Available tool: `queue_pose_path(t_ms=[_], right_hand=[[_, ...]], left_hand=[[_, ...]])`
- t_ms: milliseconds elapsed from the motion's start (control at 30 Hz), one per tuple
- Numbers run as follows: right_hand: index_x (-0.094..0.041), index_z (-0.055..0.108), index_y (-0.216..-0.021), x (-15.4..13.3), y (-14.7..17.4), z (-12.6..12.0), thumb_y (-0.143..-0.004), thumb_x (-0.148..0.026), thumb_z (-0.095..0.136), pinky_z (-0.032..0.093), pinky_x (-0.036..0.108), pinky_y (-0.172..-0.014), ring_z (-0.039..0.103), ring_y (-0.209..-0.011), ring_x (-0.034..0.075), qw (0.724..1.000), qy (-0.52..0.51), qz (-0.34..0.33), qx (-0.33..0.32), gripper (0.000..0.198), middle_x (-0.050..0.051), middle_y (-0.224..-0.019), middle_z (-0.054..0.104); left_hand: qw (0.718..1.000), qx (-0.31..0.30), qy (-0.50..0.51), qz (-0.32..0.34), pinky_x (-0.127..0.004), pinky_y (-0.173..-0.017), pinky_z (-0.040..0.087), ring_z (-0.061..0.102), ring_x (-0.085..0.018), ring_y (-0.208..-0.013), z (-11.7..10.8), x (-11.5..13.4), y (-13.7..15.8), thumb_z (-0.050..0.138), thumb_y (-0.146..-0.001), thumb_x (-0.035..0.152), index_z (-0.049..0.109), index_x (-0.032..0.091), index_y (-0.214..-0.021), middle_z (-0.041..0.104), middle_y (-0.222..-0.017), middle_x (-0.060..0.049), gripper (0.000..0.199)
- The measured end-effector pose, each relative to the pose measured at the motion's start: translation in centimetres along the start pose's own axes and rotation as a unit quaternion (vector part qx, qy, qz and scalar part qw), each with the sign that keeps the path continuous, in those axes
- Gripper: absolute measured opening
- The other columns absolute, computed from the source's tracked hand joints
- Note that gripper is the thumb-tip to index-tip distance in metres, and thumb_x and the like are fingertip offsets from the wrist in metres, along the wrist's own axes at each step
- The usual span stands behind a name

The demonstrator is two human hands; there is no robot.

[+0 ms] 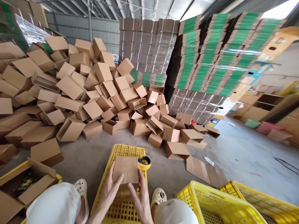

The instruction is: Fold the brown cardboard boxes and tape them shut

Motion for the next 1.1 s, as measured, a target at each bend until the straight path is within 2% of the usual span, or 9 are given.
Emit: queue_pose_path(t_ms=[233, 400, 500, 633, 767, 833, 933, 1000, 1100], right_hand=[[-0.019, 0.025, -0.169, 0.3, -5.5, 0.9, -0.089, -0.042, 0.068, 0.035, 0.050, -0.128, 0.033, -0.159, 0.033, 0.988, 0.140, -0.058, -0.009, 0.093, 0.015, -0.172, 0.033], [-0.024, 0.052, -0.155, -3.2, -9.5, 1.6, -0.089, -0.054, 0.070, 0.028, 0.065, -0.125, 0.023, -0.161, 0.043, 0.941, 0.331, -0.047, -0.040, 0.074, 0.015, -0.167, 0.043], [-0.022, 0.068, -0.134, -6.2, -11.3, 2.3, -0.092, -0.055, 0.069, 0.029, 0.063, -0.123, 0.037, -0.155, 0.043, 0.913, 0.396, -0.061, -0.078, 0.053, 0.017, -0.151, 0.062], [-0.022, 0.072, -0.105, -7.2, -12.6, 3.1, -0.100, -0.051, 0.063, 0.048, 0.039, -0.104, 0.069, -0.119, 0.031, 0.911, 0.403, -0.036, -0.076, 0.031, 0.014, -0.121, 0.076], [-0.025, 0.069, -0.092, -6.3, -13.1, 3.7, -0.110, -0.037, 0.045, 0.047, 0.027, -0.088, 0.073, -0.097, 0.021, 0.900, 0.427, -0.068, -0.056, 0.033, 0.005, -0.099, 0.078], [-0.024, 0.070, -0.094, -5.7, -13.2, 3.8, -0.111, -0.026, 0.039, 0.046, 0.025, -0.088, 0.073, -0.097, 0.020, 0.889, 0.446, -0.090, -0.059, 0.035, 0.005, -0.099, 0.078], [-0.023, 0.072, -0.100, -4.9, -13.4, 3.9, -0.109, -0.020, 0.041, 0.046, 0.025, -0.088, 0.073, -0.099, 0.021, 0.883, 0.456, -0.096, -0.056, 0.032, 0.008, -0.103, 0.078], [-0.023, 0.071, -0.101, -4.5, -13.5, 4.0, -0.109, -0.021, 0.044, 0.047, 0.025, -0.088, 0.072, -0.098, 0.021, 0.883, 0.456, -0.096, -0.049, 0.029, 0.008, -0.102, 0.078], [-0.023, 0.071, -0.101, -3.8, -13.6, 4.1, -0.110, -0.026, 0.045, 0.048, 0.025, -0.087, 0.072, -0.096, 0.021, 0.888, 0.450, -0.094, -0.033, 0.028, 0.008, -0.099, 0.077]], left_hand=[[0.998, -0.040, 0.008, 0.050, -0.042, -0.135, 0.017, 0.025, -0.023, -0.163, 0.4, -0.3, -2.5, 0.048, -0.101, 0.048, 0.034, 0.021, -0.165, 0.031, -0.175, -0.008, 0.070], [0.995, -0.076, -0.028, 0.053, -0.041, -0.136, 0.013, 0.018, -0.021, -0.165, 0.6, -0.8, -3.2, 0.045, -0.103, 0.046, 0.029, 0.021, -0.168, 0.023, -0.178, -0.006, 0.072], [0.994, -0.092, -0.039, 0.046, -0.041, -0.136, 0.010, 0.016, -0.022, -0.165, 0.4, -0.8, -3.5, 0.043, -0.102, 0.045, 0.027, 0.016, -0.168, 0.021, -0.178, -0.009, 0.074], [0.991, -0.114, -0.057, 0.043, -0.040, -0.135, 0.015, 0.018, -0.023, -0.165, 0.0, -0.9, -3.9, 0.047, -0.099, 0.040, 0.029, 0.018, -0.168, 0.023, -0.177, -0.008, 0.075], [0.987, -0.113, -0.107, 0.035, -0.040, -0.131, 0.027, 0.031, -0.025, -0.161, -0.2, 0.7, -6.4, 0.056, -0.094, 0.032, 0.040, 0.018, -0.164, 0.036, -0.173, -0.011, 0.073], [0.983, -0.084, -0.157, 0.051, -0.038, -0.126, 0.035, 0.046, -0.027, -0.153, -0.2, 2.1, -8.2, 0.056, -0.095, 0.032, 0.059, 0.015, -0.149, 0.051, -0.163, -0.015, 0.057], [0.967, -0.112, -0.210, 0.087, -0.031, -0.101, 0.050, 0.073, -0.023, -0.114, 0.1, 4.0, -10.5, 0.046, -0.102, 0.033, 0.078, 0.017, -0.112, 0.079, -0.120, -0.012, 0.037], [0.961, -0.131, -0.226, 0.091, -0.027, -0.084, 0.050, 0.074, -0.020, -0.091, 0.0, 4.4, -11.5, 0.046, -0.104, 0.035, 0.079, 0.019, -0.092, 0.082, -0.095, -0.008, 0.039], [0.952, -0.146, -0.253, 0.085, -0.026, -0.072, 0.042, 0.069, -0.019, -0.078, -0.4, 4.4, -12.5, 0.053, -0.102, 0.039, 0.077, 0.018, -0.078, 0.080, -0.082, -0.006, 0.039]])
Point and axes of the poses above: each hand's wrist, its own y-axis away from the middle knuckle, its own z-axis out of the palm, x = y × z, the point moved 3 cm from there along -y, towards the middle knuckle
